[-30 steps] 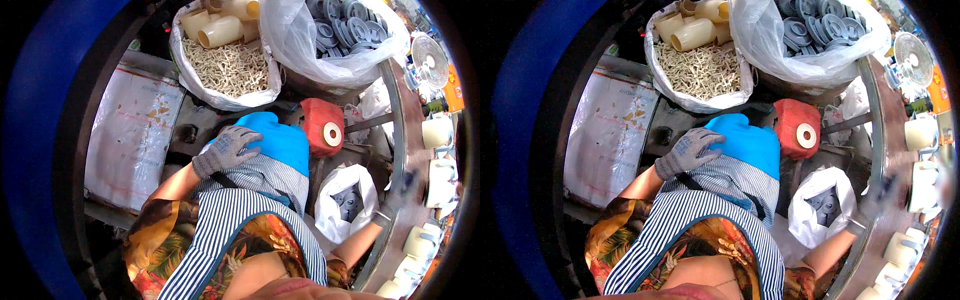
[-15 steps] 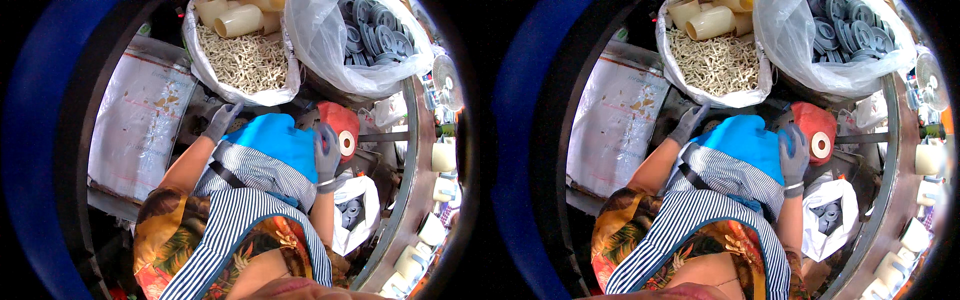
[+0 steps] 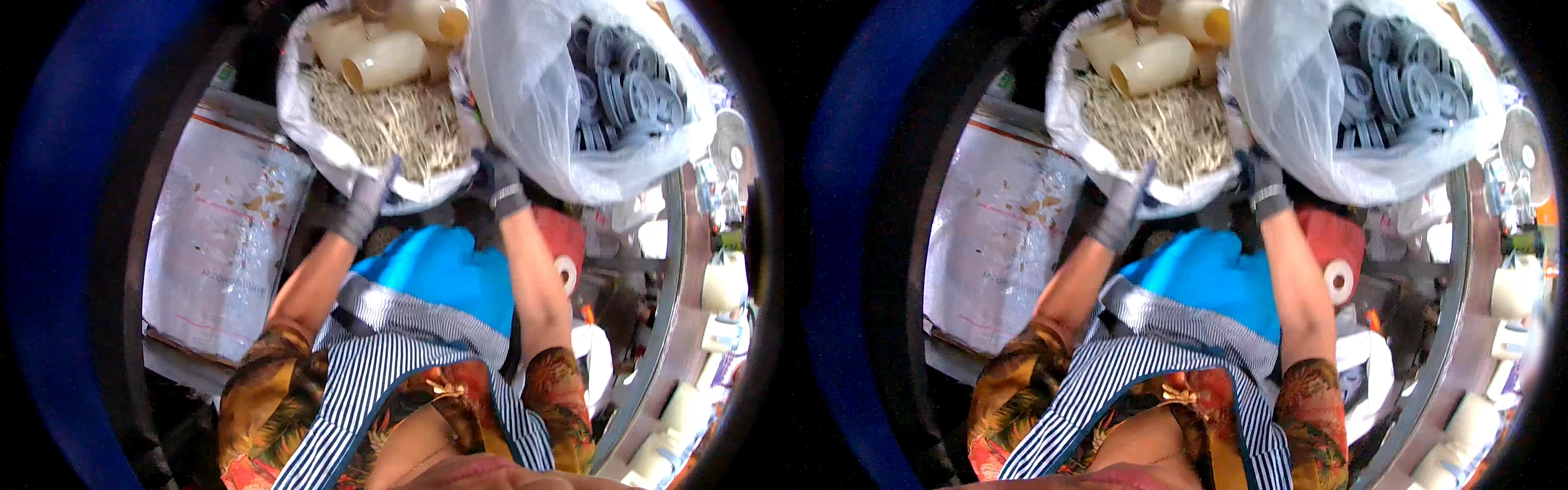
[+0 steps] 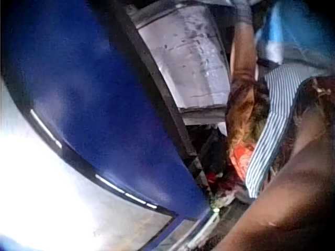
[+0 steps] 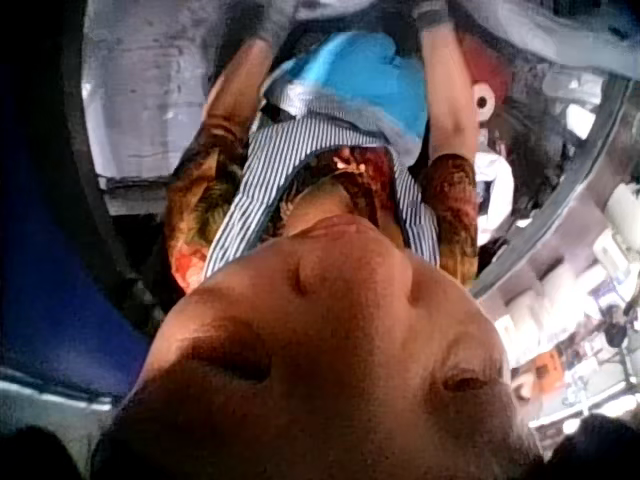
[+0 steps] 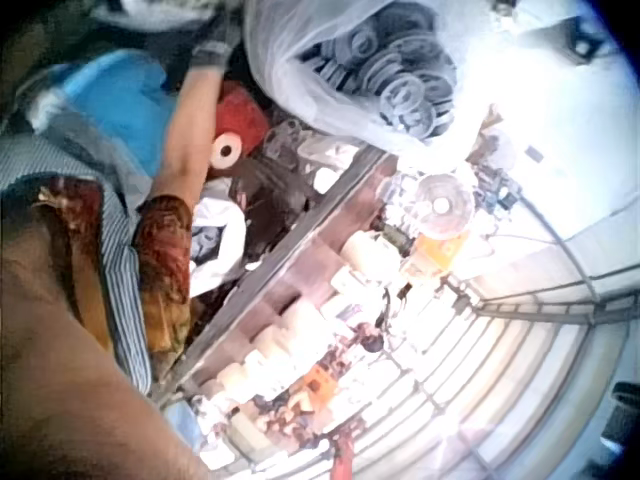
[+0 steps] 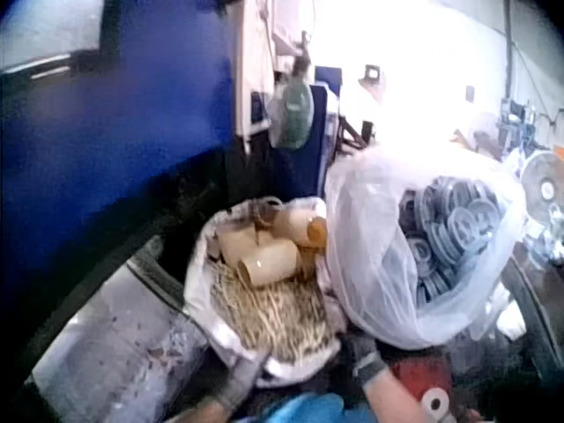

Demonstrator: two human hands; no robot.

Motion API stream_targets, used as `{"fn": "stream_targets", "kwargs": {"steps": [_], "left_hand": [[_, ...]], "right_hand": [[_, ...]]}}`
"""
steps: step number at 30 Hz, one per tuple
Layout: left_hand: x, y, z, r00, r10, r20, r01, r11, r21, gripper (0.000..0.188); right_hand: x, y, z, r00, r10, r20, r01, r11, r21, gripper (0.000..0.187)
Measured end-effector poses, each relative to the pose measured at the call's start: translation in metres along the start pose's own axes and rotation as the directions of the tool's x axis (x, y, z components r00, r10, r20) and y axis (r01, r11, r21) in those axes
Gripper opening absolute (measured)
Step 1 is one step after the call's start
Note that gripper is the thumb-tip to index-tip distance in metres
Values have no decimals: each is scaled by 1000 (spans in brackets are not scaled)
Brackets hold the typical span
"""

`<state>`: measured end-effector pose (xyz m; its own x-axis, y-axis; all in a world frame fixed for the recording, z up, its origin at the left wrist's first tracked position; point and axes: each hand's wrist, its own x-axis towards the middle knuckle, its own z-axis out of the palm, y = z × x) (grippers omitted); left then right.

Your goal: The person repeatedly picks up a beige plastic container body and a grey plastic lid, aligns them, and presses the lid onto the container. The person then places the assembled unit onto a nearby surface and repeats the process with new components from surrounding bags.

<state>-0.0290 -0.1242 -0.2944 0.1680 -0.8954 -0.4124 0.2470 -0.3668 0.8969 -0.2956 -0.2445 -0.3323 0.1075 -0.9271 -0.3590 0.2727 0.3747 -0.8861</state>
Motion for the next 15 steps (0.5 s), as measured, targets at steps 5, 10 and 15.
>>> {"fn": "stream_targets", "kwargs": {"steps": [5, 10, 15], "left_hand": [[-37, 51, 8, 992, 114, -56, -126, 936, -329, 40], [-69, 0, 0, 992, -5, 129, 22, 992, -126, 43], [-125, 9, -34, 968, 149, 202, -191, 959, 208, 41]], "right_hand": [[-47, -85, 52, 978, -99, -182, 73, 987, -142, 27], [-64, -45, 9, 967, -214, -138, 208, 976, -58, 32], [-122, -39, 3, 998, -11, -56, 15, 997, 69, 19]]}}
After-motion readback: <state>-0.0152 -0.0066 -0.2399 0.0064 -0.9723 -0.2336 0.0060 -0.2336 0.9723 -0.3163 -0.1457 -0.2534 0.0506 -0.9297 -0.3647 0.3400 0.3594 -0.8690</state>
